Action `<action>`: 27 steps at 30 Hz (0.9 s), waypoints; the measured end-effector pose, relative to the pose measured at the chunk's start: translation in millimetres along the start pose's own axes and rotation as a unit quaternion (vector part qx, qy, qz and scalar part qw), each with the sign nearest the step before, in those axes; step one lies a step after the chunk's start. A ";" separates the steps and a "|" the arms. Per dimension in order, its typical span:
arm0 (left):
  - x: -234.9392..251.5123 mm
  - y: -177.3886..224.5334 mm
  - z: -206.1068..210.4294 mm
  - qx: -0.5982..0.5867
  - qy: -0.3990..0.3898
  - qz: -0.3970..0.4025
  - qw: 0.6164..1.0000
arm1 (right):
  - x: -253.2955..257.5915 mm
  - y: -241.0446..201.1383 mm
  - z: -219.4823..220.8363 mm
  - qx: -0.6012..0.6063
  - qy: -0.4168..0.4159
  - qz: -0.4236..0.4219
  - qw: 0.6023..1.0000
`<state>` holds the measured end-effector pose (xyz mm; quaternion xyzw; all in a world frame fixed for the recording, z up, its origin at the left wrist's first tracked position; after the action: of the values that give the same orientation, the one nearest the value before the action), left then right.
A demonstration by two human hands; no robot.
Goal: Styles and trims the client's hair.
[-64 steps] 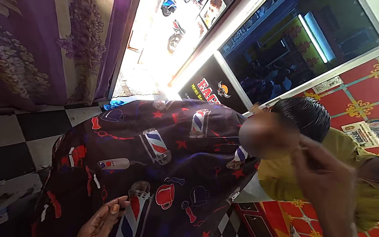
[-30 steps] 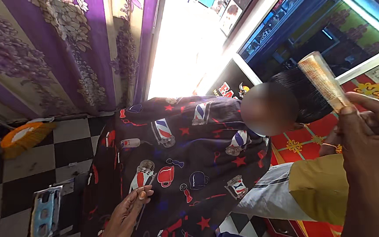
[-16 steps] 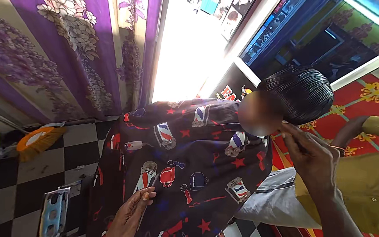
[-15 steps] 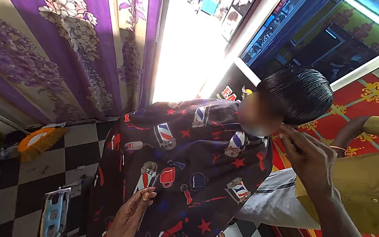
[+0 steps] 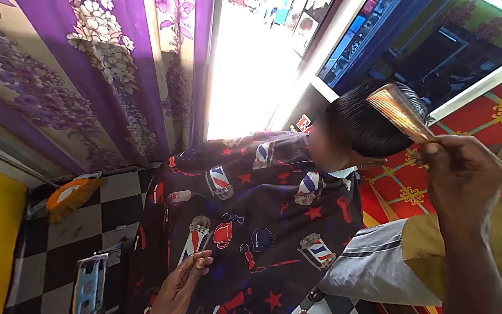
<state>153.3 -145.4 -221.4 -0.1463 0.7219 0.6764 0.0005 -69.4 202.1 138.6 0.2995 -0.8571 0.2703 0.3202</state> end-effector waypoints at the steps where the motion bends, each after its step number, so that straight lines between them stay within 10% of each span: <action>1: -0.3 1.8 0.5 0.002 -0.001 0.000 1.000 | 0.2 7.0 2.8 -0.008 -0.008 0.001 1.000; 27: -21.3 5.8 18.4 0.005 0.018 -0.007 1.000 | -36.1 27.8 40.9 -0.040 -0.027 -0.030 0.998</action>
<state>168.8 -122.7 -213.1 -0.1631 0.7244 0.6698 -0.0070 -82.1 206.4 78.9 0.3196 -0.8661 0.2180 0.3167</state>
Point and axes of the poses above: each hand's wrist, its own x-axis towards the middle knuckle, its own z-axis out of the palm, y = z × x, the point moved 6 cm from there along x, towards the middle knuckle, and after that the axes turned 6 degrees about x, right-handed, at the moved point
